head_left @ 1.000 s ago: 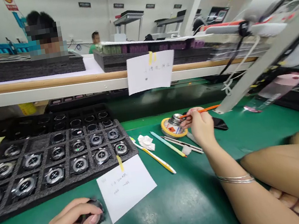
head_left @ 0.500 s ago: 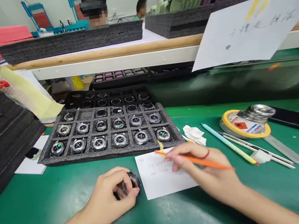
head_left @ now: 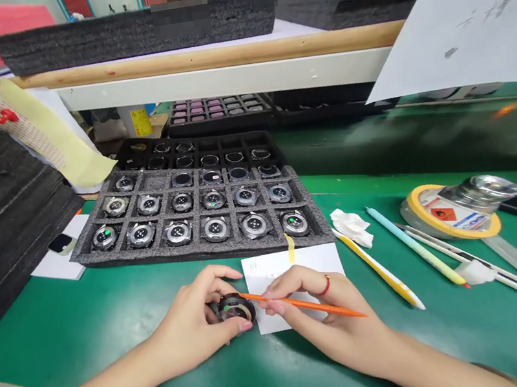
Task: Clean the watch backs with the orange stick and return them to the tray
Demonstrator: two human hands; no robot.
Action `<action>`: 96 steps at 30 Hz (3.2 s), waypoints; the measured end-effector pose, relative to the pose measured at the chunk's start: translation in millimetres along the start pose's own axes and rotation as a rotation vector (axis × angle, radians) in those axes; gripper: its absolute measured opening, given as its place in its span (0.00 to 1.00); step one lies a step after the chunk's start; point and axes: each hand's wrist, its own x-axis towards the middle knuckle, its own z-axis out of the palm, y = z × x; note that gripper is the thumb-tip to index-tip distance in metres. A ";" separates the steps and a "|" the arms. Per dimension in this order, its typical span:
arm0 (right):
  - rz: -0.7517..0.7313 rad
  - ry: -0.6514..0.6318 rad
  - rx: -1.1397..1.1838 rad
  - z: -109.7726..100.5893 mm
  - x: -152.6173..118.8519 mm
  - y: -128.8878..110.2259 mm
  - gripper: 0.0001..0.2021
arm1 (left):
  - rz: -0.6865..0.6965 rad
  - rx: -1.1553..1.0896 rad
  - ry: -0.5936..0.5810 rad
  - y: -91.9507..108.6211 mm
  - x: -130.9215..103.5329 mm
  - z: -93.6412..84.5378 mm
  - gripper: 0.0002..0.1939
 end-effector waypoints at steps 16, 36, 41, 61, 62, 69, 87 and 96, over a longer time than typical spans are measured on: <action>-0.074 -0.157 -0.027 -1.5 2.1 6.1 0.05 | -0.058 -0.050 -0.024 -2.2 1.9 0.0 0.32; -0.175 -0.078 -0.065 9.0 -16.1 17.8 0.08 | -0.117 0.020 -0.071 5.7 2.8 -3.3 0.13; -0.209 -0.080 -0.081 11.0 -16.3 20.2 0.08 | -0.126 0.014 -0.055 6.9 3.2 -3.2 0.12; -0.281 -0.123 -0.186 8.2 -20.2 18.3 0.08 | -0.154 0.006 -0.049 12.0 3.1 -2.3 0.12; -0.280 -0.121 -0.186 8.0 -20.6 18.0 0.08 | -0.160 0.012 -0.048 11.8 2.8 -2.2 0.12; -0.228 -0.104 -0.153 10.8 -19.0 18.2 0.09 | -0.158 0.032 -0.052 11.0 1.3 -3.1 0.13; -0.110 -0.050 -0.029 11.0 -24.9 20.5 0.08 | -0.196 0.061 -0.038 9.1 3.3 -3.0 0.14; -0.058 -0.044 0.013 11.8 -23.4 15.9 0.07 | -0.182 0.026 -0.036 9.9 0.8 -2.2 0.14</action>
